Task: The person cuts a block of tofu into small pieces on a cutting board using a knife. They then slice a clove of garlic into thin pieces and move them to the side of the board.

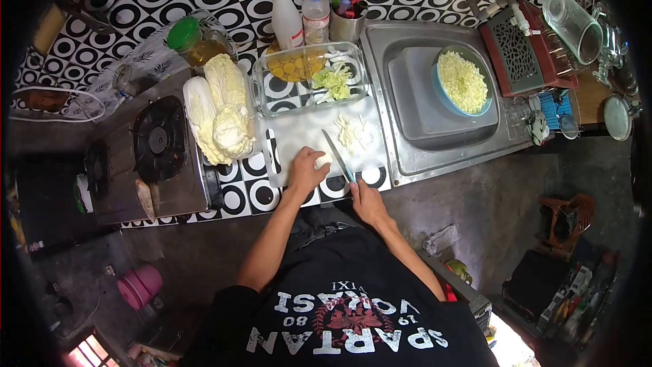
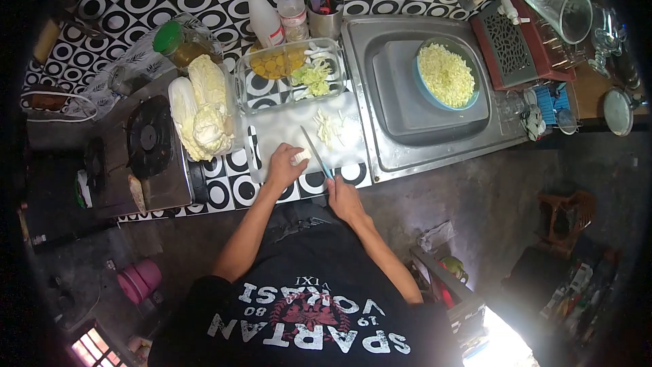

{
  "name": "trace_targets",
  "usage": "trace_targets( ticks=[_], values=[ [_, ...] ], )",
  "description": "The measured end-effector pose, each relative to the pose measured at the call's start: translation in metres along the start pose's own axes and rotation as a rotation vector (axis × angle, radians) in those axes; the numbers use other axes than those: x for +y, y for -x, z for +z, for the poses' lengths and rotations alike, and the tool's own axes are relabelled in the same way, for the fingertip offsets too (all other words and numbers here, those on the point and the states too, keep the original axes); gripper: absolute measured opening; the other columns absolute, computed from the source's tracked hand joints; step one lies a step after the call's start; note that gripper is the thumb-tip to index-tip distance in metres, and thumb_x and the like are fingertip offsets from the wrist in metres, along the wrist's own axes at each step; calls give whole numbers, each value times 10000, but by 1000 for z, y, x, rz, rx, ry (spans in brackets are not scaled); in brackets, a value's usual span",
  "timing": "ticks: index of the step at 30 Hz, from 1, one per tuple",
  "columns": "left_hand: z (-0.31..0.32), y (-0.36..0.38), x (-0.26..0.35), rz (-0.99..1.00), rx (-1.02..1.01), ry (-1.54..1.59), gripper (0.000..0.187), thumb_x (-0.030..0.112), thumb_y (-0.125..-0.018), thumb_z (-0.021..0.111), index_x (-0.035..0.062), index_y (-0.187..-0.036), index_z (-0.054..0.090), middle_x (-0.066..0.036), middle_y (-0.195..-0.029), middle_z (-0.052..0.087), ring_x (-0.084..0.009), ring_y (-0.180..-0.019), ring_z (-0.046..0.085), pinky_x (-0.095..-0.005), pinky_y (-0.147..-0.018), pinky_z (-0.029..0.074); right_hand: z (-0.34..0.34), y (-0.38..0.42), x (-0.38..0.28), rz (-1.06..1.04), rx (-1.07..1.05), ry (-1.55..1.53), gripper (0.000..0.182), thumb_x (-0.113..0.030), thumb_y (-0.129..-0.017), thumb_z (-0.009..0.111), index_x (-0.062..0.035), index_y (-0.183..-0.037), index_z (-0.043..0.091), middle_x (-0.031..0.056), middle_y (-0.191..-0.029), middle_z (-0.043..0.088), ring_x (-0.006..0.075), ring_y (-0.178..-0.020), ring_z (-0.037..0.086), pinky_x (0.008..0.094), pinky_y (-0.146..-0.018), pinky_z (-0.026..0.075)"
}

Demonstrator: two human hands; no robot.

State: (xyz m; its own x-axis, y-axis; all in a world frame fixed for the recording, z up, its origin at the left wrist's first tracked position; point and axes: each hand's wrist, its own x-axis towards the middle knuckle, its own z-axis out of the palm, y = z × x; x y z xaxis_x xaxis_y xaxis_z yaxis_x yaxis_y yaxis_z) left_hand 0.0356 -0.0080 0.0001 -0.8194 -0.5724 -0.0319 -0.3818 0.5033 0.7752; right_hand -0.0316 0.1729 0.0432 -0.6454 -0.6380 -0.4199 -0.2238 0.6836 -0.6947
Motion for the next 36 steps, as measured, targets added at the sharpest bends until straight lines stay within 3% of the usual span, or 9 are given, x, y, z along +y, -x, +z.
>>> trace_targets(
  ticks=[4, 6, 9, 11, 27, 36],
  values=[
    [3, 0, 0, -48, -16, 9, 255, 159, -683, 709, 48, -911, 680, -103, -837, 575, -255, -704, 580, -349, -658, 485, 3, 3, -5, -82, 15, 77, 284, -232, -945, 429, 33, -864, 491, 303, -798, 576, 491, -780, 546, 541, -656, 417],
    [4, -1, 0, -33, -6, 18, 247, 156, -691, 704, 46, -911, 678, -104, -846, 582, -258, -690, 582, -347, -657, 487, 0, 7, -13, -49, -44, 137, 264, -226, -948, 413, 25, -912, 485, 287, -843, 585, 478, -772, 565, 540, -655, 432],
    [4, -1, -2, -29, -10, 24, 241, 156, -689, 704, 47, -902, 682, -102, -852, 596, -258, -680, 591, -344, -656, 493, 3, 10, -21, -87, 8, 225, 184, -160, -928, 429, 20, -945, 461, 276, -779, 572, 458, -762, 571, 522, -650, 446],
    [4, -1, -2, -23, -14, 23, 238, 153, -687, 703, 48, -900, 683, -101, -851, 599, -257, -677, 593, -342, -656, 494, 6, 10, -23, -24, -92, 356, 209, -182, -939, 384, -6, -1047, 418, 244, -866, 609, 445, -779, 604, 526, -685, 481],
    [3, -1, -4, 13, -41, 1, 221, 163, -715, 706, 19, -882, 686, -121, -835, 594, -265, -655, 593, -346, -639, 494, 28, -31, -18, -23, -109, 319, 132, -88, -885, 395, 6, -978, 403, 268, -803, 618, 441, -760, 619, 516, -673, 493],
    [3, 8, 0, -40, 19, 24, 252, 182, -732, 711, 17, -921, 684, -126, -854, 592, -262, -670, 598, -350, -637, 495, 18, -1, 1, -14, -30, 239, 193, -178, -922, 426, 7, -947, 380, 283, -735, 591, 483, -709, 573, 556, -635, 439]
  ],
)
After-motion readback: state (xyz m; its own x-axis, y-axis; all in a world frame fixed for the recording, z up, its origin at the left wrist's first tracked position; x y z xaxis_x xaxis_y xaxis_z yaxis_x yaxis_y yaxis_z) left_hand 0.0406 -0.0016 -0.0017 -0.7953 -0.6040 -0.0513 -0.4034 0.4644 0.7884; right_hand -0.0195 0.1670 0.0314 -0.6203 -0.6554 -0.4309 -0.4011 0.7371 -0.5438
